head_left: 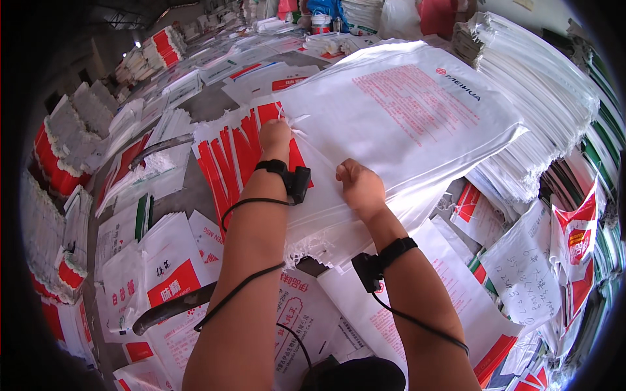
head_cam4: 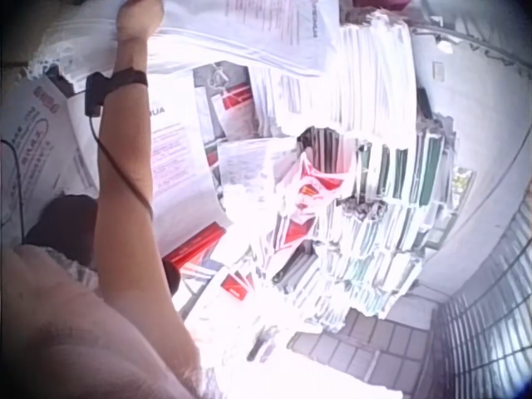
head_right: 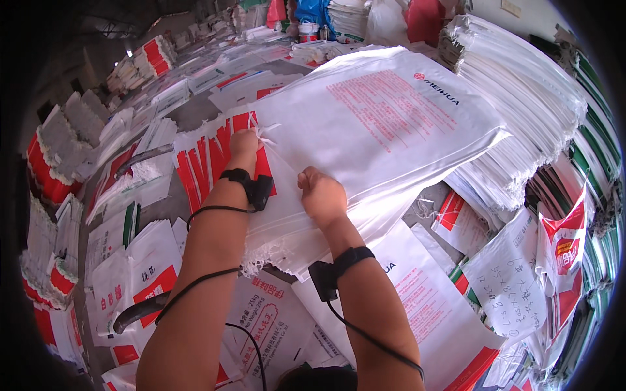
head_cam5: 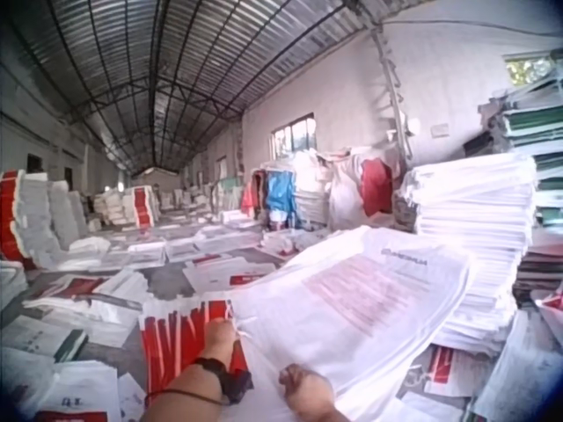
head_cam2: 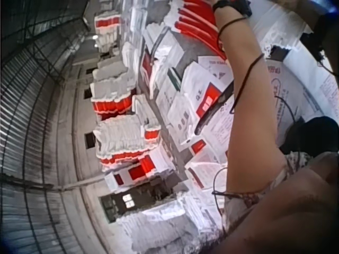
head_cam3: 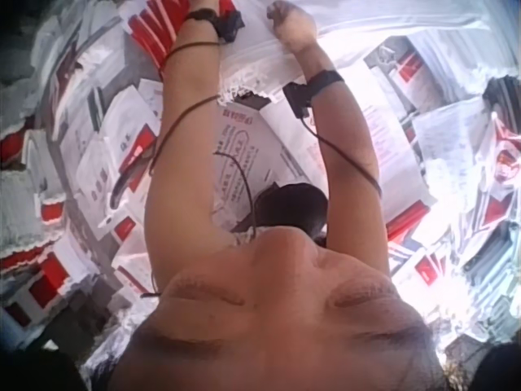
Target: The person organizes printed packaging bags by hand, picking them up from a pile, aligning them, and placing them onto a stack.
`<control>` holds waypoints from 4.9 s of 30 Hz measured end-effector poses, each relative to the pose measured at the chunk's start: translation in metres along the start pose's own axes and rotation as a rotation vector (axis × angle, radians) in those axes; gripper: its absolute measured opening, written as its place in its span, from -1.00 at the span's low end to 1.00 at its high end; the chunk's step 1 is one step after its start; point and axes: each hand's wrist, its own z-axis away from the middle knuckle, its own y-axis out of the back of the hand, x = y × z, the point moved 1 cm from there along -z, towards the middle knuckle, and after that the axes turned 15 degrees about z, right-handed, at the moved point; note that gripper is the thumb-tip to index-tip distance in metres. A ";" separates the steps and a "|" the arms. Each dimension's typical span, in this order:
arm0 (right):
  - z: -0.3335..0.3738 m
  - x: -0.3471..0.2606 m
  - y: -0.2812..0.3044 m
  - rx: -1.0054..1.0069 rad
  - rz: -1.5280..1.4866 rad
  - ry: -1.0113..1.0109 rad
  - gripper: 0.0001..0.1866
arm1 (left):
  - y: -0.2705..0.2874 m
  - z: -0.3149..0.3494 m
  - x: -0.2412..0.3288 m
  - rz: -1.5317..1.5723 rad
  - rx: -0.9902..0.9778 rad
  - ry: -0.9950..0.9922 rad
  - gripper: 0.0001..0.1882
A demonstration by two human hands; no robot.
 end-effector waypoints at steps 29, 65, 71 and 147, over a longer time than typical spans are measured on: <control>0.007 -0.001 -0.010 0.170 -0.004 0.122 -0.83 | 0.006 0.017 0.028 0.025 -0.452 -0.356 -0.69; -0.021 0.016 0.009 0.107 0.227 0.410 -0.82 | 0.051 0.098 0.028 1.458 -0.152 0.161 -0.70; -0.069 -0.098 0.006 0.275 0.110 0.404 -0.78 | 0.058 0.096 0.028 1.381 -0.125 0.123 -0.67; 0.228 -0.028 0.045 0.052 -0.651 0.082 -0.97 | 0.061 0.223 0.033 -0.856 -0.637 -0.627 -0.51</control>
